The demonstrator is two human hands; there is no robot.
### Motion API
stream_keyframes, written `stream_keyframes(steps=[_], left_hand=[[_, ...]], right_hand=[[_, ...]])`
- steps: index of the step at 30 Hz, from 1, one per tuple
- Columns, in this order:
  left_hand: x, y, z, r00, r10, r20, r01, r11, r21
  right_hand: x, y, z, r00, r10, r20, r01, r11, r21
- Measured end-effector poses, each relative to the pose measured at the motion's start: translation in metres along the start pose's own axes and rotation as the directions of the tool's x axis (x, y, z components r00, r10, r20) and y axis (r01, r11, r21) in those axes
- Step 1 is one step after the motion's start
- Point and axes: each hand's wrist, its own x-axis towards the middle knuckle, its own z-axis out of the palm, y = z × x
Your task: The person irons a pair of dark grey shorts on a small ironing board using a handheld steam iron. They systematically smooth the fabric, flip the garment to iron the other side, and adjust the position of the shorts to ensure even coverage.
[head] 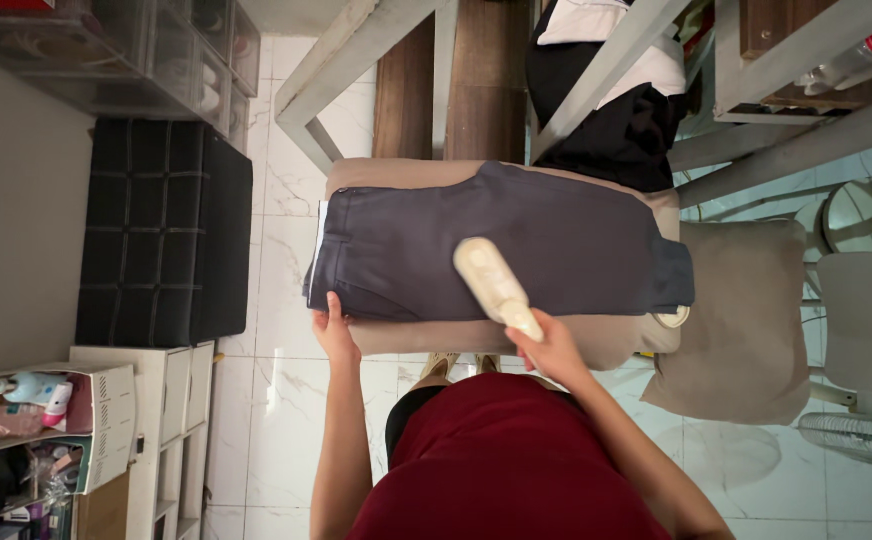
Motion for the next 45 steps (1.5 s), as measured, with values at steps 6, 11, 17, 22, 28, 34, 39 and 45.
stream_keyframes(steps=[6, 11, 17, 22, 28, 34, 39, 45], left_hand=[[0.021, 0.026, -0.014, 0.977, 0.118, -0.178, -0.136, 0.986, -0.093], [0.039, 0.025, -0.038, 0.983, -0.142, -0.117, 0.14, 0.99, -0.024], [0.032, -0.034, -0.055, 0.982, -0.188, 0.003, 0.188, 0.98, -0.071], [0.044, -0.048, -0.05, 0.98, -0.171, -0.101, 0.172, 0.985, 0.002], [0.029, -0.039, -0.045, 0.989, -0.131, -0.074, 0.133, 0.991, 0.024], [-0.02, -0.026, -0.035, 0.959, -0.268, -0.089, 0.269, 0.963, 0.002], [-0.062, -0.044, -0.011, 0.966, -0.259, -0.023, 0.26, 0.965, 0.043], [-0.06, -0.047, -0.006, 1.0, -0.007, 0.006, 0.006, 0.996, 0.091]], right_hand=[[0.0, -0.044, 0.041, 0.995, 0.01, 0.098, -0.006, 0.999, -0.044], [0.006, -0.05, 0.058, 0.994, 0.005, 0.113, 0.004, 0.997, -0.082], [0.007, -0.01, 0.043, 1.0, -0.014, -0.001, 0.014, 0.999, -0.043], [-0.011, 0.042, -0.002, 0.958, 0.008, -0.288, -0.004, 1.0, 0.016], [-0.036, 0.067, -0.042, 0.934, 0.015, -0.357, 0.065, 0.975, 0.211], [-0.024, 0.035, -0.008, 0.98, -0.031, -0.199, 0.057, 0.991, 0.123], [-0.006, -0.009, 0.05, 0.979, -0.098, 0.18, 0.109, 0.993, -0.052], [0.003, -0.024, 0.089, 0.954, -0.129, 0.271, 0.196, 0.951, -0.24]])
